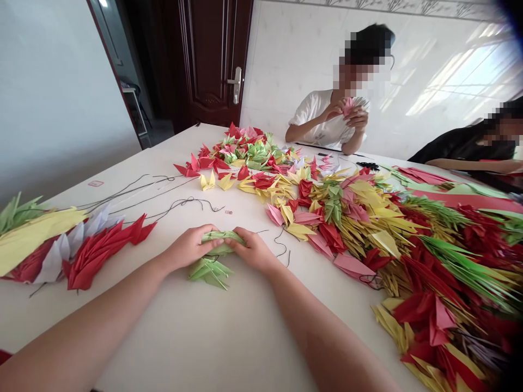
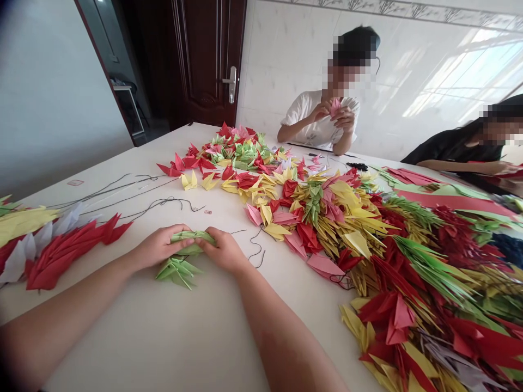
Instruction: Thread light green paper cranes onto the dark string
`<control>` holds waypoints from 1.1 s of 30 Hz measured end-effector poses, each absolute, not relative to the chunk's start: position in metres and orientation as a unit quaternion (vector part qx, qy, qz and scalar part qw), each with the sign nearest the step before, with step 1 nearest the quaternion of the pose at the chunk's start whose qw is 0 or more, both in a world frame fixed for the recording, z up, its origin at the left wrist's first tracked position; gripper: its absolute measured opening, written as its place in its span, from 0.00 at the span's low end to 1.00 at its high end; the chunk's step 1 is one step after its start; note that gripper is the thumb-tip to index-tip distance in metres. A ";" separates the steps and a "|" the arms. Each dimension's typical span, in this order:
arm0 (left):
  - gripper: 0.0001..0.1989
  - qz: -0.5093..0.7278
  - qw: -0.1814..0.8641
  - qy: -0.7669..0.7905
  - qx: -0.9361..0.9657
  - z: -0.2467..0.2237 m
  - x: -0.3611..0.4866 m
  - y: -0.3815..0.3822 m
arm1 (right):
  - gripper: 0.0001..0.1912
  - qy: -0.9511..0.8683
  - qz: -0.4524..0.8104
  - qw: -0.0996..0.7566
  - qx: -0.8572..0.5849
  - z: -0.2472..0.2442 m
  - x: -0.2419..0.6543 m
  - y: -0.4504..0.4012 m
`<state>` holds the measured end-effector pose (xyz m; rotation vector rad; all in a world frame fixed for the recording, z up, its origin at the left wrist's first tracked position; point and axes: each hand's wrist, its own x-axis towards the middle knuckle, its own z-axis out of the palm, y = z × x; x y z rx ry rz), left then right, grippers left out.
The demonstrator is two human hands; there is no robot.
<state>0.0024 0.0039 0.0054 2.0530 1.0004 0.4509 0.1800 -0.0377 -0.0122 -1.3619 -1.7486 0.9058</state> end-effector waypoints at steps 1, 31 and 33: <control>0.16 0.186 0.403 0.393 0.805 0.005 0.003 0.004 | 0.13 -0.669 0.360 0.377 -0.530 -0.013 0.180 -0.037; 0.20 0.200 0.350 0.423 0.811 -0.001 0.007 0.008 | 0.11 -0.671 0.354 0.399 -0.515 -0.016 0.182 -0.033; 0.20 0.191 0.350 0.427 0.812 -0.002 0.006 0.009 | 0.11 -0.671 0.353 0.398 -0.517 -0.017 0.182 -0.033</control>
